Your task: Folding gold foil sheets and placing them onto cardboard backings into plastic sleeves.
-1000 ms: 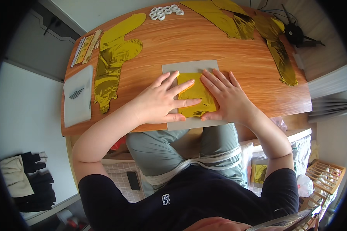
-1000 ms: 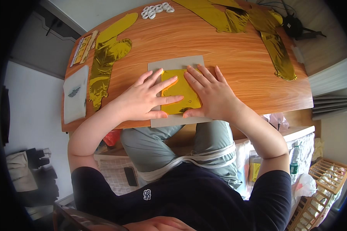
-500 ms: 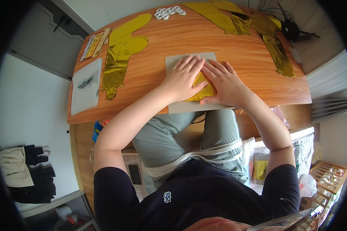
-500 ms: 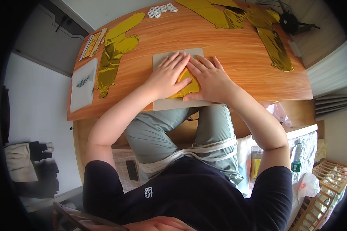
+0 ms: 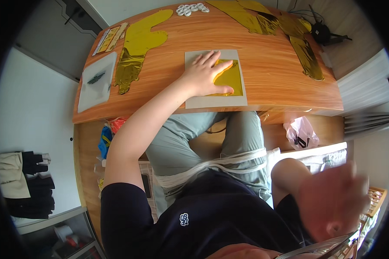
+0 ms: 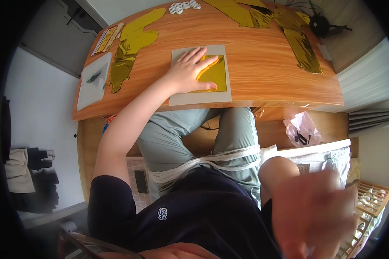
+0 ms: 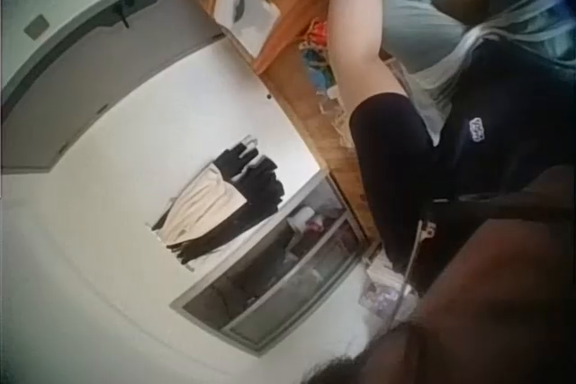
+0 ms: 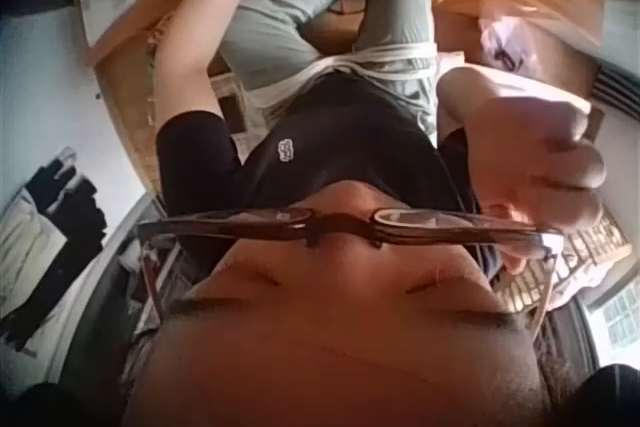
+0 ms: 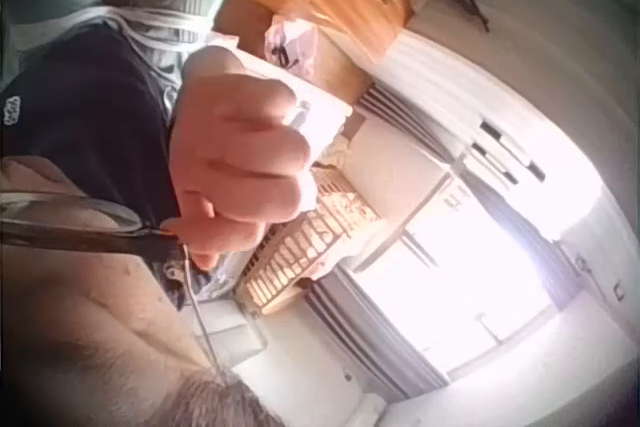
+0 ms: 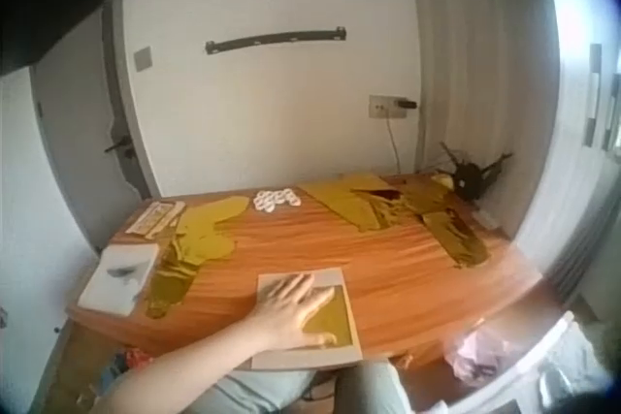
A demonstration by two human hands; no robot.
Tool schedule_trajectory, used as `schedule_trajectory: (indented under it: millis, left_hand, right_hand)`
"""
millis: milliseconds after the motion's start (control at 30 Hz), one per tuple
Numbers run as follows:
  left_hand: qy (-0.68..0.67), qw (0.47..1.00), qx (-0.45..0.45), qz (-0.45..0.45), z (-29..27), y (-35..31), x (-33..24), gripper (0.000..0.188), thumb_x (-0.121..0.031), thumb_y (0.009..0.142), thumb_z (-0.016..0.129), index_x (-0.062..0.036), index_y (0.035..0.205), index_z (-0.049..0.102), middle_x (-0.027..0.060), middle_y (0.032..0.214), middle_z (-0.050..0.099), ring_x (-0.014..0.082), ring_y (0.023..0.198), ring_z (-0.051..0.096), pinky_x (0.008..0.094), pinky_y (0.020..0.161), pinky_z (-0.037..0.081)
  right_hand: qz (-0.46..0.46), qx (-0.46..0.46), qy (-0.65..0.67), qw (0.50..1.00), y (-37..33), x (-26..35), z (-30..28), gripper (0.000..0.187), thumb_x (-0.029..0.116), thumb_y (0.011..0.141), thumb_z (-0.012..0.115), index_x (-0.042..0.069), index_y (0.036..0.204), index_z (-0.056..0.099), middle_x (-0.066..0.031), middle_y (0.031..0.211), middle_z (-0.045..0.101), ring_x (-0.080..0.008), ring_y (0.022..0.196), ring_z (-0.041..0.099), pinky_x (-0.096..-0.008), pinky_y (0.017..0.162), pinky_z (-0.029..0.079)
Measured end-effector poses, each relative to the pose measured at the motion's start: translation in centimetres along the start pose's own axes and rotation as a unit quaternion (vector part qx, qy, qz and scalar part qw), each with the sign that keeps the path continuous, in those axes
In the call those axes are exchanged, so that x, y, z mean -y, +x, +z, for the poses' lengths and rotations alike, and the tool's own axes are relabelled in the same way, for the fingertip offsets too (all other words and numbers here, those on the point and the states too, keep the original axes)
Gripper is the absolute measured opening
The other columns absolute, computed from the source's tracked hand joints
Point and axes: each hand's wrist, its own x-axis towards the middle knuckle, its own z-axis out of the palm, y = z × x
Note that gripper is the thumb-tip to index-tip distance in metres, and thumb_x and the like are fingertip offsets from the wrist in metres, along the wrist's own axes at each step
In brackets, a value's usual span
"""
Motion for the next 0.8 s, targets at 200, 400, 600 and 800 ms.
schedule_trajectory:
  millis: [200, 400, 600, 800]
  left_hand:
    - [-0.024, 1.0, -0.008, 0.001, 0.2, -0.1, 0.3, 0.109, -0.093, 0.08, 0.054, -0.0286, 0.166, 0.034, 0.0238, 0.173, 0.02, 0.0396, 0.162, 0.014, 0.0553, 0.13, 0.015]
    - [-0.028, 1.0, -0.011, 0.006, 0.5, 0.0, 0.4, 0.109, -0.093, 0.08, 0.054, -0.0293, 0.166, 0.035, 0.0233, 0.173, 0.02, 0.0389, 0.162, 0.014, 0.055, 0.13, 0.014]
    - [-0.032, 0.999, -0.014, 0.01, 0.4, 0.0, 0.4, 0.108, -0.092, 0.08, 0.056, -0.0288, 0.165, 0.036, 0.0234, 0.173, 0.021, 0.0394, 0.162, 0.016, 0.0555, 0.13, 0.016]
    - [-0.026, 0.999, -0.019, 0.003, 0.2, -0.1, 0.1, 0.101, -0.084, 0.082, 0.062, -0.0334, 0.165, 0.035, 0.0176, 0.175, 0.02, 0.0359, 0.162, 0.017, 0.0552, 0.13, 0.018]
  right_hand:
    - [0.046, -0.149, -0.225, 0.962, -0.4, 4.2, 1.9, 0.054, 0.047, 0.084, 0.064, 0.003, 0.114, 0.052, -0.007, 0.094, 0.04, -0.025, 0.094, 0.034, -0.0428, 0.077, 0.024]
    - [0.079, -0.173, -0.13, 0.973, -0.1, 4.8, 2.0, 0.042, 0.041, 0.087, 0.06, 0.004, 0.105, 0.048, -0.0051, 0.094, 0.038, -0.0219, 0.092, 0.033, -0.0403, 0.076, 0.024]
    - [0.099, -0.139, -0.127, 0.977, 0.2, 2.4, 2.4, 0.029, 0.035, 0.089, 0.06, 0.009, 0.093, 0.048, -0.0005, 0.093, 0.037, -0.0178, 0.09, 0.034, -0.037, 0.075, 0.024]
    - [0.117, -0.094, 0.027, 0.988, 0.4, 2.6, 1.2, 0.02, 0.025, 0.087, 0.065, 0.013, 0.085, 0.049, 0.0016, 0.089, 0.038, -0.0161, 0.089, 0.037, -0.036, 0.074, 0.024]
